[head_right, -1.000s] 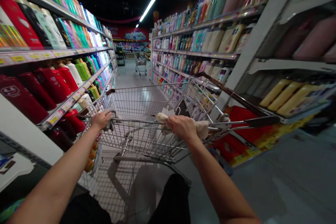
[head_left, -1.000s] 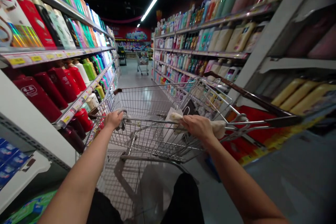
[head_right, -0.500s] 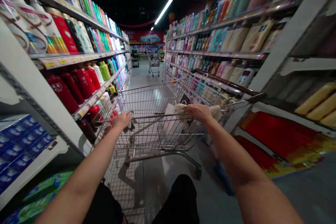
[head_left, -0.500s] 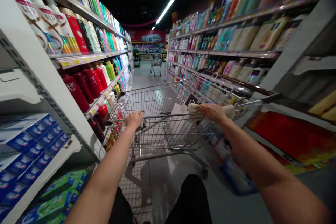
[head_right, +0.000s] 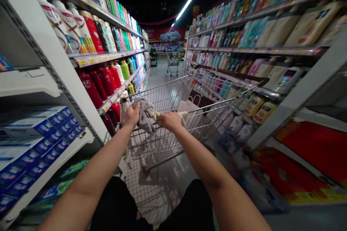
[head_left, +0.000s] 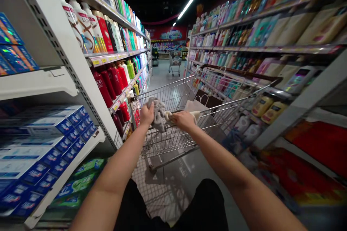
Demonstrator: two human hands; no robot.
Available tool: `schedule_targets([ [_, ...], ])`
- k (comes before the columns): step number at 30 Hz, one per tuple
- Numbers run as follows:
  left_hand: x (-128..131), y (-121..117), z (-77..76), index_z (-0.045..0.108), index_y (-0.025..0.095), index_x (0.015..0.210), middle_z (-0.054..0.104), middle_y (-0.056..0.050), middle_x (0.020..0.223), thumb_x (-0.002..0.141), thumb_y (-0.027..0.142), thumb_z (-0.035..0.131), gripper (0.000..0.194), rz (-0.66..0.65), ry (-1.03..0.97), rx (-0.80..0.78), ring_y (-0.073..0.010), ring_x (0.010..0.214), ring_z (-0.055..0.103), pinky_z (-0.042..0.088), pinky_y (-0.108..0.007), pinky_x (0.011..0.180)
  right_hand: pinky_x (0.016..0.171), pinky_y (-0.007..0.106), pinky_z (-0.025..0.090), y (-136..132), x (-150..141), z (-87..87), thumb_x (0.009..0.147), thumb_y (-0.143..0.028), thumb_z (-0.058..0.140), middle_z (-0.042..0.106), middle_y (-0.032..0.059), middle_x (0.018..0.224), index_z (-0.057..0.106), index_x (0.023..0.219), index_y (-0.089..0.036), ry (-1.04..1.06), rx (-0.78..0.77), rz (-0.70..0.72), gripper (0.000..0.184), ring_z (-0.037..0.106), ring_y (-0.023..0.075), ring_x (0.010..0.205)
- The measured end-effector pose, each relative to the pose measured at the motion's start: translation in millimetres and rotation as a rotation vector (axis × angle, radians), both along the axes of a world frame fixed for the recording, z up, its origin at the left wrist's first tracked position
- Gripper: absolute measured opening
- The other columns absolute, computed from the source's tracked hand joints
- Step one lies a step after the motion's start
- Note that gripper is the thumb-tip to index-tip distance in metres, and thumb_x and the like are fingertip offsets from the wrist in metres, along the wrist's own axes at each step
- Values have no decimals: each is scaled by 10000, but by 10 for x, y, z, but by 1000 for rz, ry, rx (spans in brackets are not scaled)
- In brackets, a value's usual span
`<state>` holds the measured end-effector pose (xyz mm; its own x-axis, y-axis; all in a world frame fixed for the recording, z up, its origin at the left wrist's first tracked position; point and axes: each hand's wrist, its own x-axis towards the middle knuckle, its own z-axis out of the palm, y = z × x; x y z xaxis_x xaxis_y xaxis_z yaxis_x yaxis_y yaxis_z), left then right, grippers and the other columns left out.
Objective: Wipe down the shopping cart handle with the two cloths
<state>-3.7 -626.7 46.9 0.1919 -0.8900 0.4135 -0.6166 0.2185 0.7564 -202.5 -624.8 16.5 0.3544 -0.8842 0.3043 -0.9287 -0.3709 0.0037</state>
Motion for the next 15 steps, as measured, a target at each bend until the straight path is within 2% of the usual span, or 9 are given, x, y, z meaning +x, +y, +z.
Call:
schedule_targets([
  [2,353,19,82,656,107,1156,709,-138,1164,1004,362,396,395,110,27,-94,-232,1145,636,468,-335,1011,659,289,304,-3,-58,-21,1031,-501,370,739,74,895,728,881,-214,29,11,-41,483,645,200,827],
  [4,720,20,131,668,130,1126,716,-125,1145,989,369,402,383,255,41,-199,-236,1132,643,476,-339,1007,639,294,277,-27,-234,-34,1031,-513,349,736,75,879,722,865,-209,52,8,-41,509,641,195,808],
  [6,1037,6,125,686,134,1073,731,-131,1072,969,395,410,394,377,11,-252,-257,1064,669,505,-347,944,624,301,252,-70,-426,-56,1026,-512,352,730,71,857,709,839,-206,70,5,0,506,628,188,777],
  [8,1259,-18,69,695,118,1052,735,-156,1020,949,422,412,428,446,-50,-224,-287,1018,682,518,-361,888,623,304,243,-123,-585,-99,1021,-509,348,718,71,820,693,808,-199,69,-9,54,510,612,182,751],
  [13,1431,-116,-161,706,127,1014,729,-171,971,915,441,413,441,477,-258,-13,-314,994,678,509,-375,864,631,301,262,-265,-892,-245,1010,-547,284,667,76,706,648,732,-187,-2,-72,147,583,556,174,672],
  [15,1444,-179,-228,700,138,1011,727,-164,956,916,428,408,423,453,-321,9,-305,999,672,503,-369,873,634,302,280,-296,-1016,-286,1006,-574,247,636,73,659,621,689,-191,-53,-99,174,622,531,175,645],
])
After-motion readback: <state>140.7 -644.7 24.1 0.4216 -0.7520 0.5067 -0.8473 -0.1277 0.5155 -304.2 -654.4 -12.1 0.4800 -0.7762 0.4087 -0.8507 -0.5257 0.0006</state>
